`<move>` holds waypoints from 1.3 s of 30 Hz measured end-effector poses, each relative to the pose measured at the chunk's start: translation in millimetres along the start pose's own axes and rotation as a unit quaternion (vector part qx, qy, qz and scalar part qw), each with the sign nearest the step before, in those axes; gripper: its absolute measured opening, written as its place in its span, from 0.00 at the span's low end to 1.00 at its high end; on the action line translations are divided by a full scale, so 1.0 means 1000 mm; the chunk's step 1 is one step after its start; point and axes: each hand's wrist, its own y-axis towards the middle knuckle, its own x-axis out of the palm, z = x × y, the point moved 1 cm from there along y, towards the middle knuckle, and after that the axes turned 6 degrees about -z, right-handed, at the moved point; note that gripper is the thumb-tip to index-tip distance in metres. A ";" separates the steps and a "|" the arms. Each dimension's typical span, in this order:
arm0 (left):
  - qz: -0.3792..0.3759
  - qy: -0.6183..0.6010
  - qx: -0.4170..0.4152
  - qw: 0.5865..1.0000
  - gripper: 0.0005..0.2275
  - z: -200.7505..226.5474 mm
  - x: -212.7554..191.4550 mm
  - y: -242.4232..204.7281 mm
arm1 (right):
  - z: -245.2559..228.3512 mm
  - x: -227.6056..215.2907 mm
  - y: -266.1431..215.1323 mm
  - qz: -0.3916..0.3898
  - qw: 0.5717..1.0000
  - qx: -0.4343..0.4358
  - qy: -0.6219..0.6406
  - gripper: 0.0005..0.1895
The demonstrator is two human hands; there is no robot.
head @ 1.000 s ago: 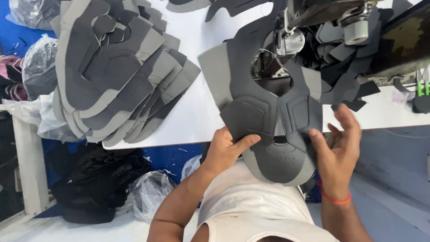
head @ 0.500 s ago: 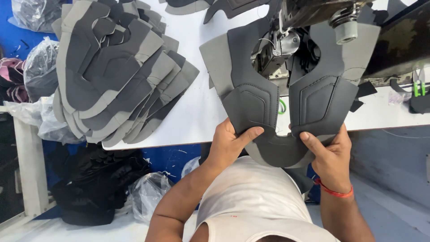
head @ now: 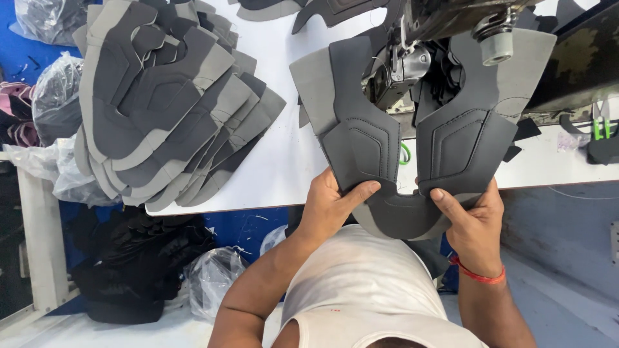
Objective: The person aligns gray and black shoe parts under a sewing machine and sews them together. They then use green scissors to trim the excess thread and place the finished piece aside before repeating the process with another set of parts.
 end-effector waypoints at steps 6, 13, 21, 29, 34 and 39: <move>-0.004 -0.015 0.023 1.000 0.14 0.002 0.001 0.001 | 0.003 0.002 -0.002 0.016 1.000 -0.007 -0.008 0.20; -0.002 -0.025 0.036 0.999 0.14 0.001 0.003 0.002 | -0.002 0.009 -0.004 0.022 1.000 -0.017 -0.010 0.20; 0.007 0.036 0.025 0.999 0.12 0.004 0.000 0.000 | -0.008 0.009 0.004 0.033 0.998 0.017 -0.047 0.26; -0.035 0.080 0.019 0.996 0.13 0.004 -0.007 -0.003 | -0.020 0.005 0.001 0.051 0.956 -0.041 -0.285 0.15; -0.057 0.047 0.026 0.997 0.14 0.008 -0.008 -0.006 | -0.015 0.018 0.010 -0.094 0.967 0.159 -0.174 0.21; -0.080 0.054 0.011 0.995 0.16 0.004 -0.012 -0.010 | 0.000 0.019 0.008 -0.119 0.965 0.151 -0.180 0.11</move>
